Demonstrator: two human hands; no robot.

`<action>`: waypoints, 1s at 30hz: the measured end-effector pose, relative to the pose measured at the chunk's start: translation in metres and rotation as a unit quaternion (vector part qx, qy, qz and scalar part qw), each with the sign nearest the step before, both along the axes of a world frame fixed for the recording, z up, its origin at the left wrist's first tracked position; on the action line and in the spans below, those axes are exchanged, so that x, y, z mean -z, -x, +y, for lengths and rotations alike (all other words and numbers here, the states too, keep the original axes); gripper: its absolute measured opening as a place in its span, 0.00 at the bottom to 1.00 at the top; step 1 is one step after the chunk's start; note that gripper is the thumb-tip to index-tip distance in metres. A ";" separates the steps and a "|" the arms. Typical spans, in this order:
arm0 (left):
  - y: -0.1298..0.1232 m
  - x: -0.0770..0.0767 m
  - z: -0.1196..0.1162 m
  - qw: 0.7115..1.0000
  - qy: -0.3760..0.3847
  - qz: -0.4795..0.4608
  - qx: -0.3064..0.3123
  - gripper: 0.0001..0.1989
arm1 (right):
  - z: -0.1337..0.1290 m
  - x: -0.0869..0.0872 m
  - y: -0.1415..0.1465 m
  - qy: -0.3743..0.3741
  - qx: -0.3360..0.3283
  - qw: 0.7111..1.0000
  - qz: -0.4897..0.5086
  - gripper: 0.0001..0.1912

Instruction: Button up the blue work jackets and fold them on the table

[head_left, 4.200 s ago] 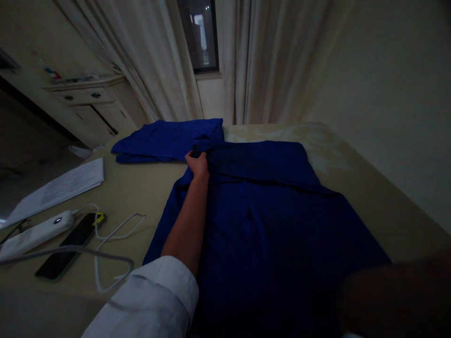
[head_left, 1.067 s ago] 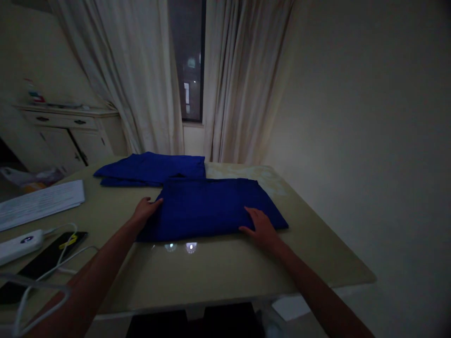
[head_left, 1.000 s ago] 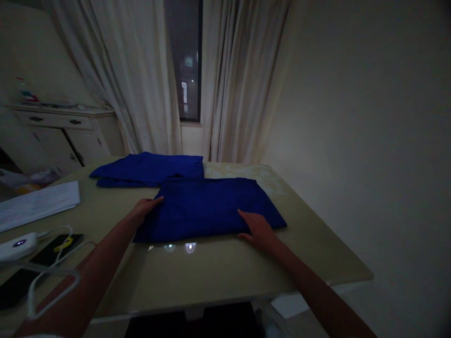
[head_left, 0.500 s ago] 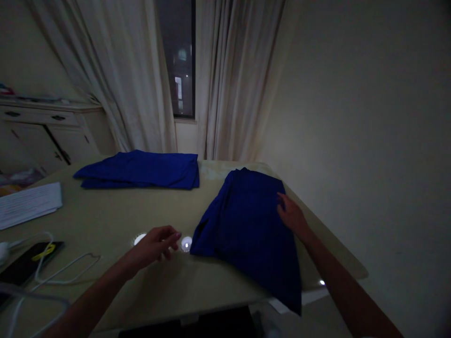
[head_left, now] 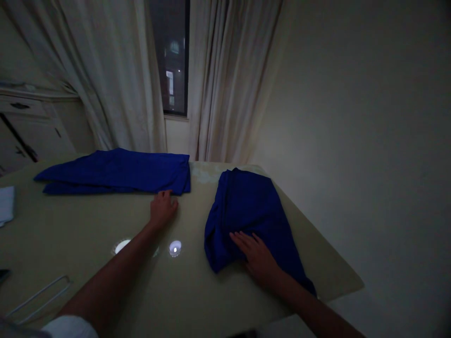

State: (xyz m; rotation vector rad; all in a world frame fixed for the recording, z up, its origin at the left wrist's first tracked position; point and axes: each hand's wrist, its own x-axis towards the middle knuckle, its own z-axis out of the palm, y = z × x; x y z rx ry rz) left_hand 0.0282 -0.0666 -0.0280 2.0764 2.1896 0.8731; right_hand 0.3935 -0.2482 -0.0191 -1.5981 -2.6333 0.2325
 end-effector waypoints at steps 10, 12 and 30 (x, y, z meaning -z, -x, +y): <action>-0.003 0.009 0.007 0.999 0.022 -0.006 -0.025 0.35 | 0.130 -0.017 -0.166 -0.078 0.222 0.971 -0.050 0.41; -0.003 0.008 0.010 0.999 0.039 0.003 -0.027 0.35 | 0.138 -0.012 -0.166 -0.091 0.235 0.967 -0.038 0.41; 0.017 -0.032 0.019 0.991 -0.121 -0.016 -0.062 0.20 | 0.155 0.012 -0.110 -0.147 0.351 0.922 -0.071 0.35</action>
